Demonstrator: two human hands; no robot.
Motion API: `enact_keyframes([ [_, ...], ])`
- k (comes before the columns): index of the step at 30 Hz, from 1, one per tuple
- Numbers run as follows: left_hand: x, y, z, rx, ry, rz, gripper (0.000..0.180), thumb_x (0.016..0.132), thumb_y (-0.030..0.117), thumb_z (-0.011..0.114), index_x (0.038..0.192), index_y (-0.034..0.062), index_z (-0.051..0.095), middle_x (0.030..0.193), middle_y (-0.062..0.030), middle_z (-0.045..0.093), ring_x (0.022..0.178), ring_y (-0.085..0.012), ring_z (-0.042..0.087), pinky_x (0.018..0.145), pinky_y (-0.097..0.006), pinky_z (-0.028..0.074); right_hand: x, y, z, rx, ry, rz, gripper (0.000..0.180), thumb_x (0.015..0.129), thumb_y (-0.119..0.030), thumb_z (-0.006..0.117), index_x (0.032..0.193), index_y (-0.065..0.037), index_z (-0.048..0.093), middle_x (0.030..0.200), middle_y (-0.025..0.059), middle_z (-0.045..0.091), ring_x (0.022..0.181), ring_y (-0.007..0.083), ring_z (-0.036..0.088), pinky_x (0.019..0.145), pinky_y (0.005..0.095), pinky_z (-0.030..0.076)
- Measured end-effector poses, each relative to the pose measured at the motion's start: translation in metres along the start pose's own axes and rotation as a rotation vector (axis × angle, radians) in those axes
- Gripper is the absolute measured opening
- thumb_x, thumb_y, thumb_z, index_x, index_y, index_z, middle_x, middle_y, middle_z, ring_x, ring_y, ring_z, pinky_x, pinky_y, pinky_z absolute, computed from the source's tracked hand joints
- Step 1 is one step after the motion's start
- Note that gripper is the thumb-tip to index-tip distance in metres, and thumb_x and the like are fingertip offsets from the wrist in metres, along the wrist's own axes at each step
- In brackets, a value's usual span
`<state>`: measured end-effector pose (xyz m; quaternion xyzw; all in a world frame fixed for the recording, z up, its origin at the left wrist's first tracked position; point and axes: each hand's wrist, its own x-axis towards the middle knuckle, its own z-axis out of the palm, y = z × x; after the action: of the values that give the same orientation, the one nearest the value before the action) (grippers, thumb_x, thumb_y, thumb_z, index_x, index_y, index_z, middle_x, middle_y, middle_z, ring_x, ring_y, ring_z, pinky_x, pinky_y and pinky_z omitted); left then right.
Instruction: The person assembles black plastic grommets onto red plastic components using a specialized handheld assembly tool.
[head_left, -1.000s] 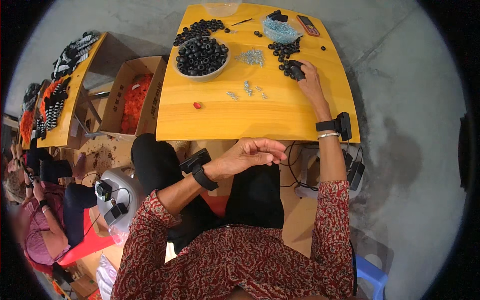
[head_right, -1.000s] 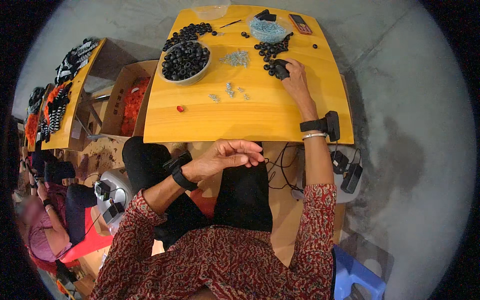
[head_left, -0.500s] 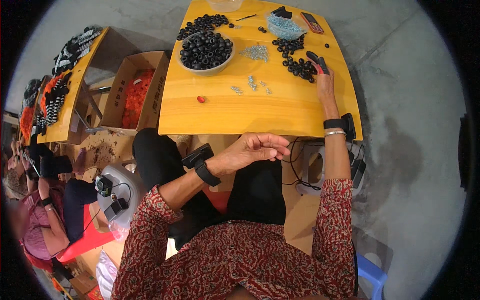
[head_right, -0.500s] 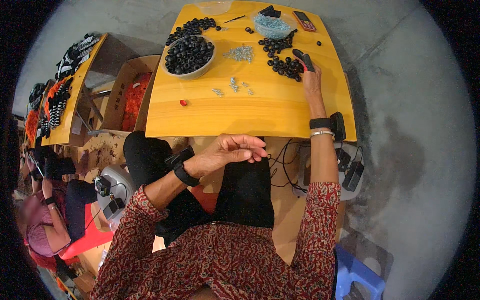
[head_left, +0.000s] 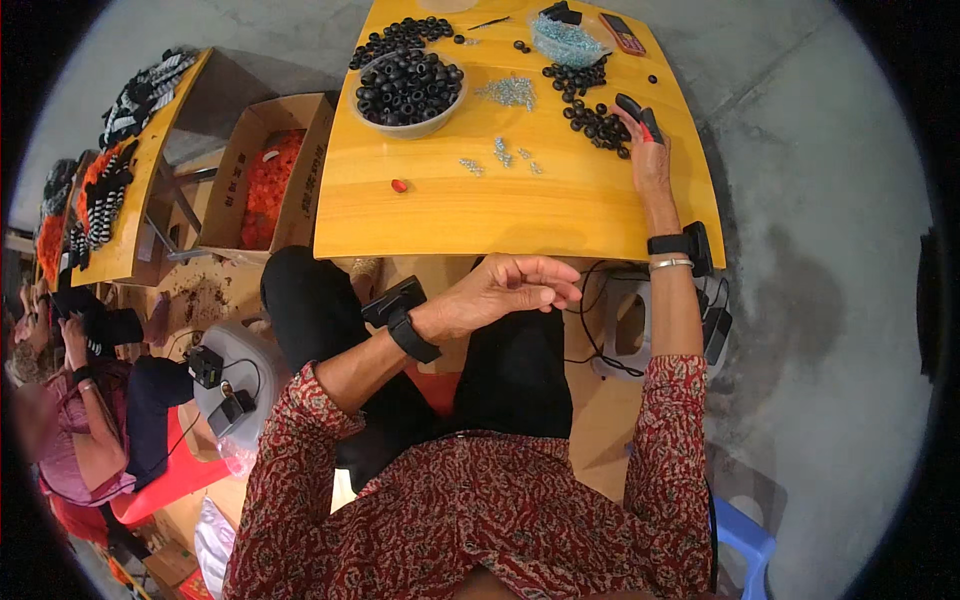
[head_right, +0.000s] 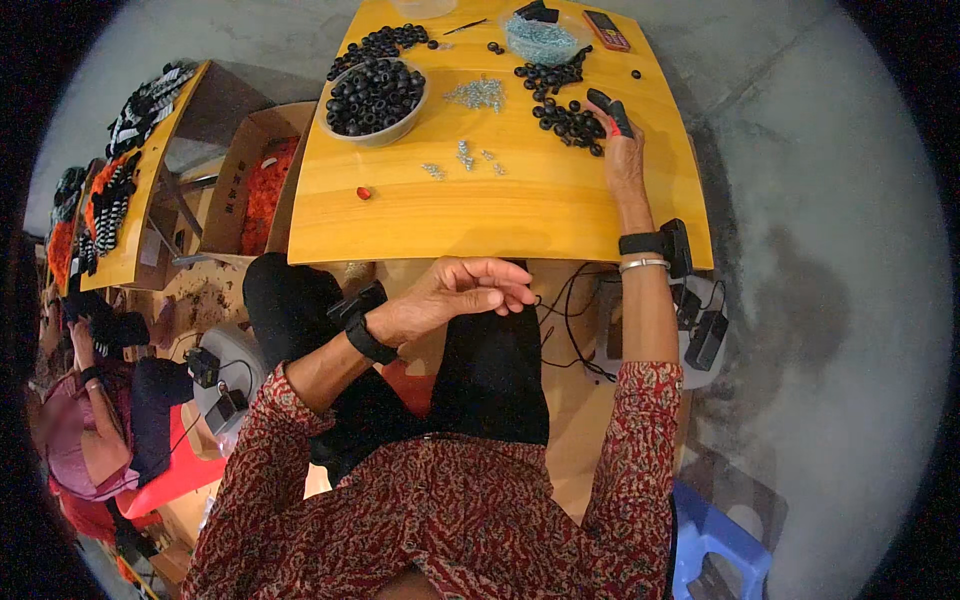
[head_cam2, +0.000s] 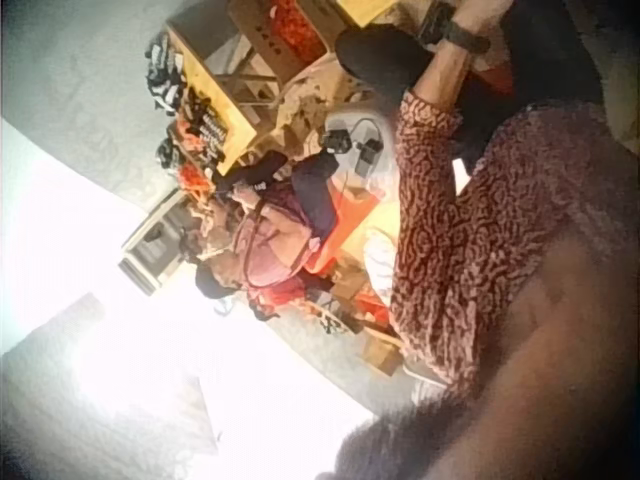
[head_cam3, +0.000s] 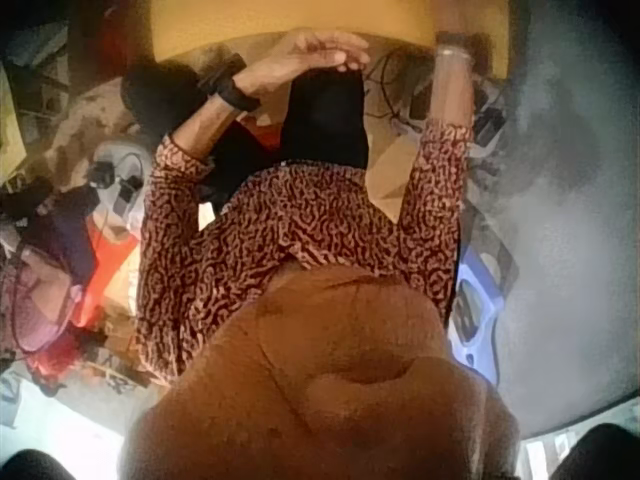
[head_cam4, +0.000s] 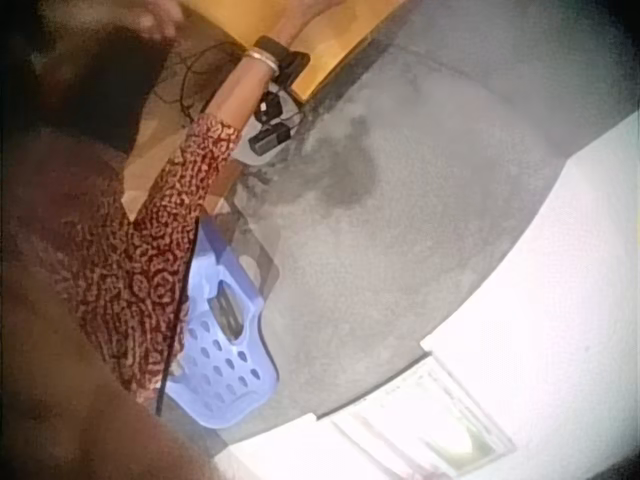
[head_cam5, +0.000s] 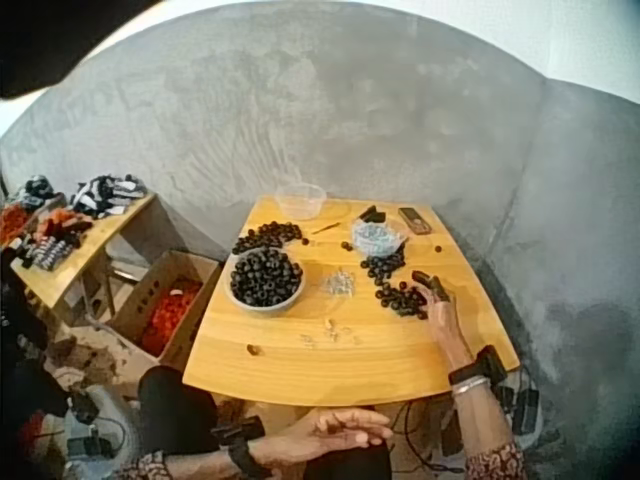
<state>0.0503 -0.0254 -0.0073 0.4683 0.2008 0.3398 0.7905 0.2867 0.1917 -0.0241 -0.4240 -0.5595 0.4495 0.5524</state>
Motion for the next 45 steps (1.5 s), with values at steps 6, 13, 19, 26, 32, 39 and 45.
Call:
enact_keyframes([
  [6, -0.003, -0.003, -0.004, 0.002, 0.015, -0.001, 0.031, 0.093, 0.008, 0.05, 0.125, 0.0046, 0.052, 0.113, -0.0065, 0.061, 0.102, -0.0123, 0.058, 0.088, -0.025, 0.045, 0.017, -0.007, -0.012, 0.018, 0.17, 0.048, 0.037, 0.097, -0.025, 0.042, 0.115, 0.002, 0.058, 0.109, 0.0155, 0.061, 0.103, 0.0227, 0.057, 0.092, 0.0332, 0.044],
  [13, 0.0, -0.005, 0.0, -0.019, 0.008, -0.042, 0.031, 0.093, 0.006, 0.049, 0.124, 0.0044, 0.052, 0.113, -0.0065, 0.061, 0.101, -0.0118, 0.057, 0.088, -0.024, 0.045, 0.082, 0.014, -0.071, -0.737, 0.27, 0.079, 0.028, 0.088, -0.002, 0.048, 0.114, 0.005, 0.056, 0.095, 0.0089, 0.059, 0.081, 0.0164, 0.055, 0.067, 0.0249, 0.043],
  [19, 0.0, -0.015, 0.0, -0.033, -0.025, -0.045, 0.033, 0.092, 0.011, 0.055, 0.124, 0.0043, 0.053, 0.113, -0.0079, 0.061, 0.103, -0.0135, 0.056, 0.091, -0.028, 0.045, 0.126, 0.03, -0.069, -0.793, 0.166, -0.073, 0.038, 0.086, 0.0, 0.049, 0.124, 0.002, 0.051, 0.137, 0.0187, 0.041, 0.115, 0.0313, 0.049, 0.091, 0.0357, 0.043],
  [26, 0.002, -0.01, 0.001, -0.003, 0.004, -0.106, 0.032, 0.092, 0.01, 0.055, 0.122, 0.0039, 0.053, 0.113, -0.008, 0.061, 0.105, -0.0147, 0.056, 0.092, -0.029, 0.045, 0.143, 0.046, -0.061, -1.468, -0.055, -0.153, 0.035, 0.082, -0.003, 0.053, 0.117, 0.003, 0.056, 0.13, 0.0171, 0.048, 0.119, 0.033, 0.045, 0.1, 0.0396, 0.038],
  [32, 0.008, -0.014, 0.003, -0.015, -0.055, -0.059, 0.032, 0.091, 0.009, 0.055, 0.123, 0.0036, 0.053, 0.113, -0.0085, 0.061, 0.104, -0.0147, 0.057, 0.092, -0.029, 0.045, 0.13, 0.055, -0.09, -1.315, 0.061, -0.272, 0.034, 0.08, 0.001, 0.054, 0.114, 0.004, 0.057, 0.12, 0.0211, 0.054, 0.11, 0.0352, 0.051, 0.093, 0.0404, 0.043],
  [39, -0.003, -0.005, 0.004, -0.031, -0.009, 0.005, 0.029, 0.092, 0.006, 0.053, 0.121, 0.0042, 0.055, 0.11, -0.0054, 0.062, 0.101, -0.0114, 0.057, 0.088, -0.026, 0.046, 0.067, -0.013, -0.051, -0.769, 0.237, 0.089, 0.028, 0.086, 0.001, 0.051, 0.113, 0.009, 0.056, 0.105, 0.0174, 0.062, 0.09, 0.0248, 0.06, 0.077, 0.0338, 0.048],
  [45, -0.007, 0.015, -0.001, 0.049, 0.168, 0.112, 0.029, 0.093, 0.009, 0.051, 0.121, 0.0033, 0.054, 0.111, -0.0069, 0.062, 0.1, -0.0124, 0.058, 0.087, -0.026, 0.046, -0.047, -0.066, 0.012, 0.796, -0.068, 0.111, 0.031, 0.091, -0.003, 0.049, 0.12, 0.008, 0.048, 0.106, 0.0184, 0.058, 0.09, 0.0236, 0.055, 0.079, 0.0323, 0.048],
])
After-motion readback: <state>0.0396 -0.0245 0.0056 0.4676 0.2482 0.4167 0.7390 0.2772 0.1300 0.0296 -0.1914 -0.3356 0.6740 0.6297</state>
